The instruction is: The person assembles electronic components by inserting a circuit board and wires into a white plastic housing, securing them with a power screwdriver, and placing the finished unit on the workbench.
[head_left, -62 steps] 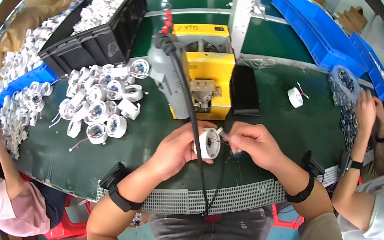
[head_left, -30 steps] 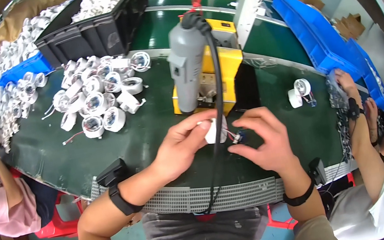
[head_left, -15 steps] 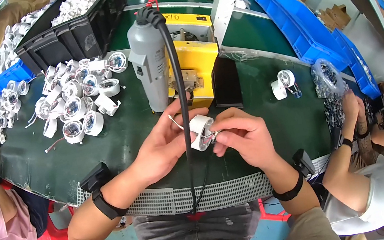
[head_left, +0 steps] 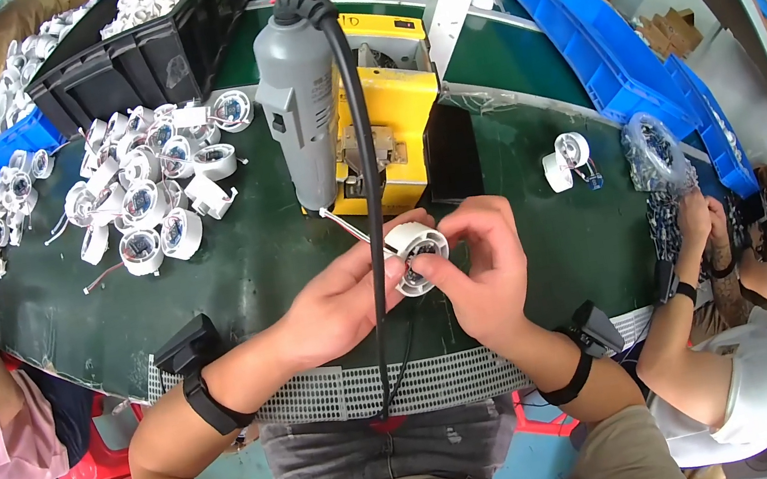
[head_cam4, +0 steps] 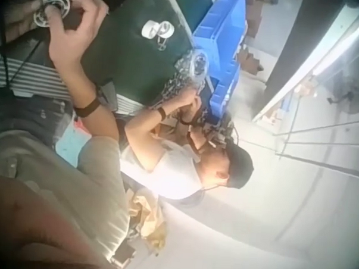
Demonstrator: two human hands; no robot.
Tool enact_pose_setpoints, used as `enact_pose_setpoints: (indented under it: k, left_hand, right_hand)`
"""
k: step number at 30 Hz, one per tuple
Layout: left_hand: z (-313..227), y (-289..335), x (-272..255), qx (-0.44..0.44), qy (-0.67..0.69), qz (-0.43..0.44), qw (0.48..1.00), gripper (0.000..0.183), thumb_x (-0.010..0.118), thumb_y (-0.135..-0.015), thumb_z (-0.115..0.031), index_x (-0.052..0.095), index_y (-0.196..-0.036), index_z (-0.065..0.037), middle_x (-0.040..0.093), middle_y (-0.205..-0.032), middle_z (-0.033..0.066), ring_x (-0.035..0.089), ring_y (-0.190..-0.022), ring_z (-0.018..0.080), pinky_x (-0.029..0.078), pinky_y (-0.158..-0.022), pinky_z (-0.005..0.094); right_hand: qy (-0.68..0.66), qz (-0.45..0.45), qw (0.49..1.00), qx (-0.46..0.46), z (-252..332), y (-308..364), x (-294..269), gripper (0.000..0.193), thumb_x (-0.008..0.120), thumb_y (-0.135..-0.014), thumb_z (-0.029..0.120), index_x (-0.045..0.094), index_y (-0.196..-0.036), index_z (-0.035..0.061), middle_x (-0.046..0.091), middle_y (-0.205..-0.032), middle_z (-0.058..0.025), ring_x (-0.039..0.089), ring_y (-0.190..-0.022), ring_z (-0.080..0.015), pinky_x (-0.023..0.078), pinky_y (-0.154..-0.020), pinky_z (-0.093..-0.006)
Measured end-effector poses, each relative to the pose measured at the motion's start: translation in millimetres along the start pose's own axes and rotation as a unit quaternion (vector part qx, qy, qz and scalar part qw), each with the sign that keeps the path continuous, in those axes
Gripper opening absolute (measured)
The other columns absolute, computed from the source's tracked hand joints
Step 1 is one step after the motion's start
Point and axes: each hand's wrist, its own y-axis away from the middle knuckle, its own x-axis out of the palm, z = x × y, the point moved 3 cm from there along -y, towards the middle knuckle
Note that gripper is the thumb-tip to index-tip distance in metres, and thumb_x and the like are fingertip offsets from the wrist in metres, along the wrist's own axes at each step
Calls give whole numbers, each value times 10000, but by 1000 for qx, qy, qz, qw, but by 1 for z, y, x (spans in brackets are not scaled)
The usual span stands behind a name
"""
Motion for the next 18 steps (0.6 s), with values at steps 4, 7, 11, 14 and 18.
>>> enact_pose_setpoints:
  k: [4, 7, 11, 14, 18]
  left_hand:
    - [9, 0, -3, 50, -158, -6, 986, 553, 355, -1017, -237, 160, -1476, 2, 298, -1462, 115, 293, -1366, 198, 238, -1120, 338]
    - [2, 1, -5, 27, -200, -21, 979, 551, 391, -1015, -253, 196, -1461, 5, 385, -1389, 101, 362, -1307, 182, 271, -1088, 314]
    - [0, -4, -9, 12, -183, -64, 981, 502, 530, -957, -134, 332, -1396, 6, 536, -1167, 63, 547, -1021, 140, 477, -878, 281]
    - [0, -5, -17, 37, -159, -87, 983, 438, 548, -915, -49, 424, -1329, 26, 576, -1096, 71, 609, -888, 132, 566, -740, 278]
    - [3, -4, -27, -44, -149, -137, 978, 376, 530, -924, -66, 460, -1274, 52, 565, -1154, 112, 621, -978, 189, 588, -800, 318]
  right_hand:
    - [-18, 74, 994, 83, -12, 0, 2, 325, 675, -788, -75, 542, -1081, -23, 546, -1045, -87, 581, -939, -144, 478, -814, -272]
    - [-77, 60, 988, 120, -9, -1, 2, 275, 647, -816, -71, 557, -1072, -28, 562, -1044, -80, 595, -939, -139, 498, -806, -253]
    - [-2, 91, 993, 73, -11, -7, 1, 224, 670, -811, -27, 615, -1028, -17, 596, -999, -102, 627, -846, -161, 516, -716, -259]
    - [138, 147, 979, -1, -9, -18, 7, 244, 712, -788, 40, 653, -1023, 10, 603, -992, -140, 638, -794, -212, 520, -689, -297]
    - [141, 21, 987, -72, 17, -48, 39, 548, 753, -746, 101, 487, -1211, -16, 596, -1119, -136, 606, -990, -214, 488, -856, -316]
